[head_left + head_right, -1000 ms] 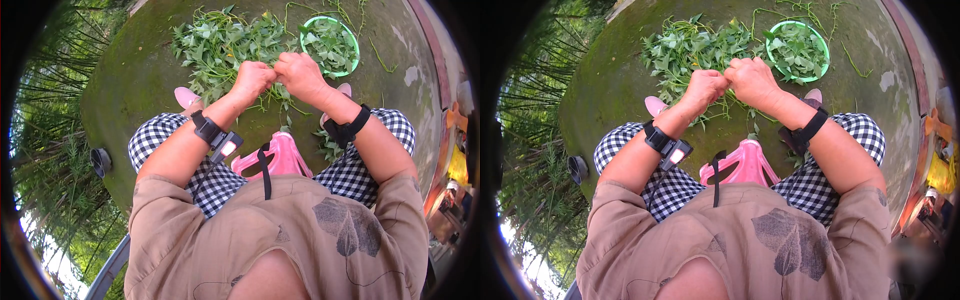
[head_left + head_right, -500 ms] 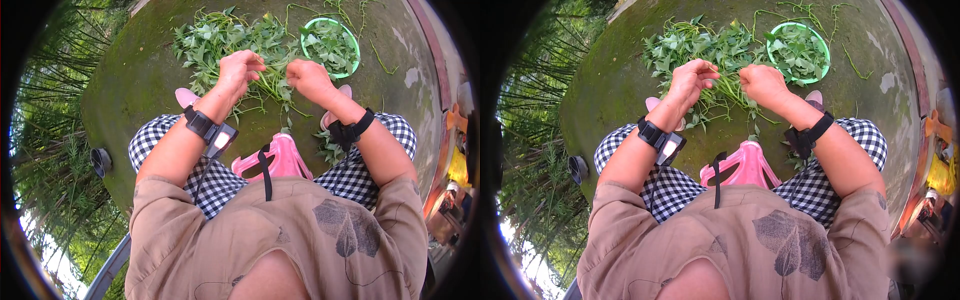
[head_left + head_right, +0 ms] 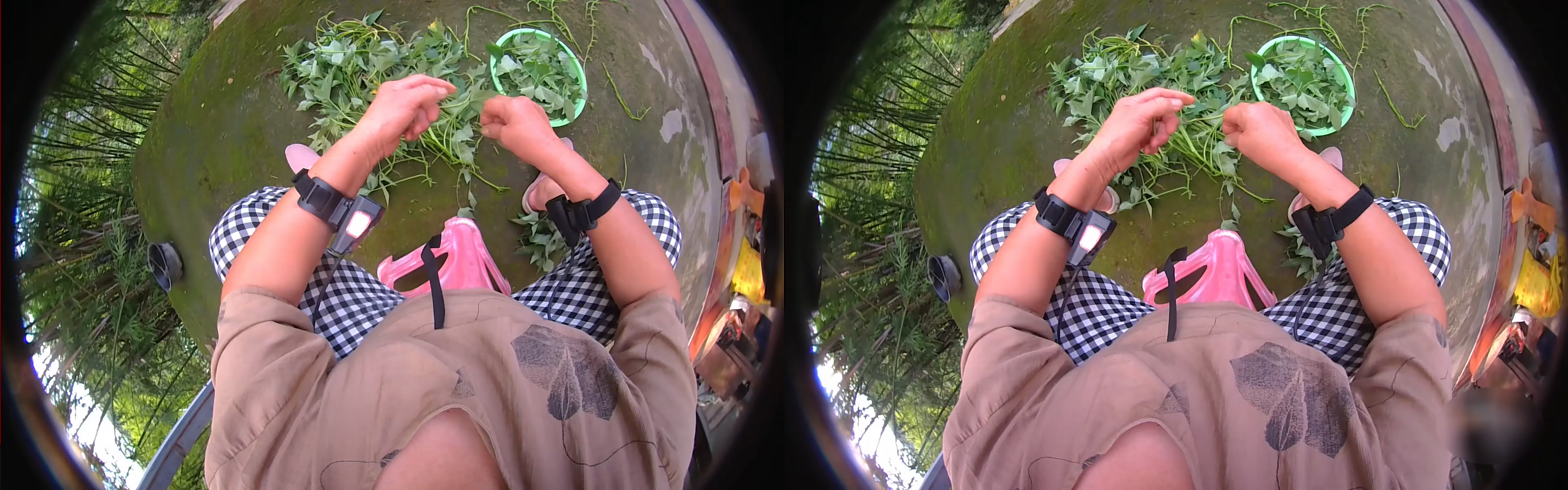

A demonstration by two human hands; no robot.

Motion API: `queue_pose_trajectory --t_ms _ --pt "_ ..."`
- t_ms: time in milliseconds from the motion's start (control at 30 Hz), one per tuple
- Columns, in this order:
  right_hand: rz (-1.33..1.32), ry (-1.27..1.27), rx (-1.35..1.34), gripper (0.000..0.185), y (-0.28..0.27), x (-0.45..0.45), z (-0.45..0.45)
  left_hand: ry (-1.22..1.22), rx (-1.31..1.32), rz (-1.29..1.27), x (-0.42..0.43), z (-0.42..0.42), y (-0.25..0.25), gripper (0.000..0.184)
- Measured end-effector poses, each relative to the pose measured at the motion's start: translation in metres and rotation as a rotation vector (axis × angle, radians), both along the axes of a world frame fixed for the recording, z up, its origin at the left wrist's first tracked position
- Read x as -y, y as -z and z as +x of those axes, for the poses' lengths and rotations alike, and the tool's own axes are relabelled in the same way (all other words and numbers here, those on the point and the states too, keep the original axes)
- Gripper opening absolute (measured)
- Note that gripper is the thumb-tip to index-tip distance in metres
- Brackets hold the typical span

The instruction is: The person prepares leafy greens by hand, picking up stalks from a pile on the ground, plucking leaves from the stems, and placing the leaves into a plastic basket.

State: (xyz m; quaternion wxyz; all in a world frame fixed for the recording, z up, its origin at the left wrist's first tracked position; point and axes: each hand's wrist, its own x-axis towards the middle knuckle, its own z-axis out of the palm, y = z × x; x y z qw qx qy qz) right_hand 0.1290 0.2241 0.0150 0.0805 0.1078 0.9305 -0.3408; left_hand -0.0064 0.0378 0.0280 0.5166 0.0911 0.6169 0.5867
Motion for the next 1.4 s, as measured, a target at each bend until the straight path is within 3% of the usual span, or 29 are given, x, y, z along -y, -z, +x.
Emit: queue_pose_trajectory --t_ms 233,367,600,900,1400 --pt "-0.195 -0.012 -0.122 0.015 0.005 0.006 -0.001 0.156 -0.156 -0.148 -0.008 0.028 0.011 0.020" --pt "-0.365 0.042 -0.052 0.014 0.000 0.010 0.001 0.134 -0.124 -0.108 -0.007 0.030 0.015 0.009" --pt "-0.646 0.169 -0.018 0.011 0.003 0.008 0.004 0.092 -0.008 -0.095 -0.007 0.034 0.017 0.006" --pt "-0.622 0.127 -0.043 0.010 0.001 0.006 0.006 0.079 -0.029 -0.049 -0.011 0.039 0.018 0.006" --pt "-0.958 0.210 -0.001 0.008 0.000 0.004 0.005 0.117 -0.079 -0.102 -0.007 0.042 0.019 0.007"
